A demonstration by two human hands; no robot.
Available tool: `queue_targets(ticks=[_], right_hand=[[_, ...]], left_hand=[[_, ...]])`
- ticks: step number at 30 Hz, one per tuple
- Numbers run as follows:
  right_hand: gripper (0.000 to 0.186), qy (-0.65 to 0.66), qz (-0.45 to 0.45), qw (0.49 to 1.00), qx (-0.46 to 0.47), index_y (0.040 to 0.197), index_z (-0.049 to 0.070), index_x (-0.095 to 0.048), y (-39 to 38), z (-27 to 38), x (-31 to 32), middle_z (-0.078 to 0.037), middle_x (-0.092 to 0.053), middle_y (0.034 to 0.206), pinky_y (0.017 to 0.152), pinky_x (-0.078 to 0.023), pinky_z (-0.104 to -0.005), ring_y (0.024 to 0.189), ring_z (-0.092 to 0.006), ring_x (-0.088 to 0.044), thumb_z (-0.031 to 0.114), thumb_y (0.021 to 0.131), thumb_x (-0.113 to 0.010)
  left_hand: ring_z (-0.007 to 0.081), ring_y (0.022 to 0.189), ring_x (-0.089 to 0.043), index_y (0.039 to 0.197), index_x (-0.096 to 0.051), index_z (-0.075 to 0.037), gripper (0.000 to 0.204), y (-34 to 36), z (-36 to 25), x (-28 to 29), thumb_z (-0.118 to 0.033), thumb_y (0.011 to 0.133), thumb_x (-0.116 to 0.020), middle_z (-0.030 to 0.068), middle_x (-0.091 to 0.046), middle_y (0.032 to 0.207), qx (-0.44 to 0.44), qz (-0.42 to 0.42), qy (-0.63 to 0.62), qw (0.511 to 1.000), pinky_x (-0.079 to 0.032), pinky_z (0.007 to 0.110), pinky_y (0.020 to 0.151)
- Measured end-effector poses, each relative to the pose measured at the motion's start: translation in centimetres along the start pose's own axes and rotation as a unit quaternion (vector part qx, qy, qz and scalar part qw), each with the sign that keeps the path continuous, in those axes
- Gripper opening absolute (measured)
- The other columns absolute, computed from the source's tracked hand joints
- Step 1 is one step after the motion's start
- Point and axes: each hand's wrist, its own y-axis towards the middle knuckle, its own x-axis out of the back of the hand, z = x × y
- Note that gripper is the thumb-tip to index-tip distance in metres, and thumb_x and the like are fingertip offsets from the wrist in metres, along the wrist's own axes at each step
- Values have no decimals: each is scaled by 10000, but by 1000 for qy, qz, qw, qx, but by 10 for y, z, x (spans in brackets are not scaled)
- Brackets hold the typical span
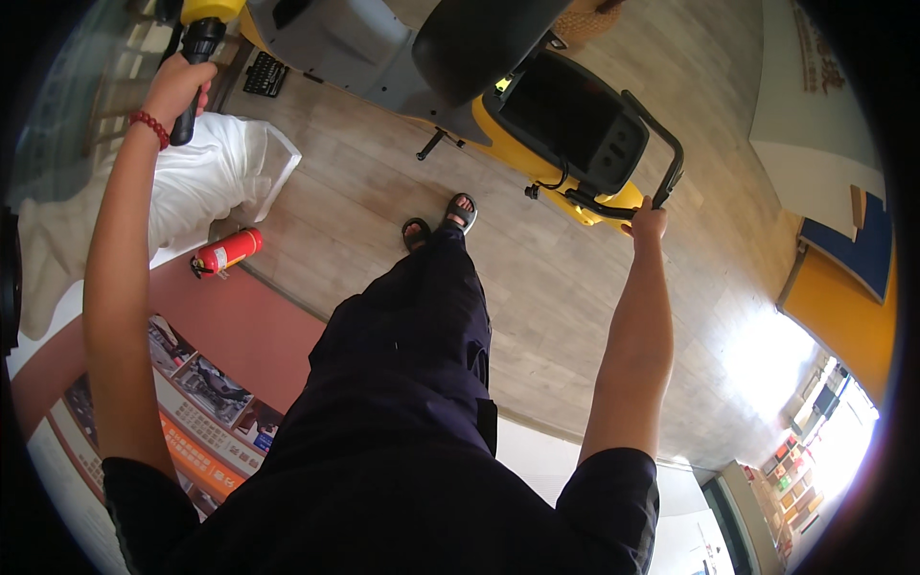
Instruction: Using a tool to tighten or loosen a screw on a yellow motorcycle panel, then opening the seat compartment.
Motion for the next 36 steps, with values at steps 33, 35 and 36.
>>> queue_targets(ticks=[33, 35, 36], right_hand=[[411, -18, -29, 999, 12, 888, -106, -536, 5, -3, 0, -170, -622, 838, 509, -572, -328, 669, -252, -644, 301, 857, -487], [440, 6, -4, 1000, 19, 964, -119, -507, 9, -2, 1, -191, -592, 878, 472, -572, -332, 679, -273, -643, 302, 834, -505], [432, 0, -4, 1000, 17, 969, -110, -507, 7, 1, 0, -181, -596, 864, 482, -574, -329, 678, -272, -642, 301, 835, -497]], left_hand=[[89, 453, -466, 682, -489, -64, 153, -1, 3, 4, -193, 734, -552, 5, -482, 573, 3, -2, -17, 1000, -391, 240, 421], [84, 459, -466, 680, -486, -66, 162, -1, -5, 11, -204, 735, -551, -3, -481, 576, 7, -2, 21, 1000, -392, 237, 429], [81, 462, -466, 680, -486, -67, 162, 0, -8, 12, -206, 734, -550, -5, -482, 579, 0, 0, 20, 1000, -394, 237, 433]])
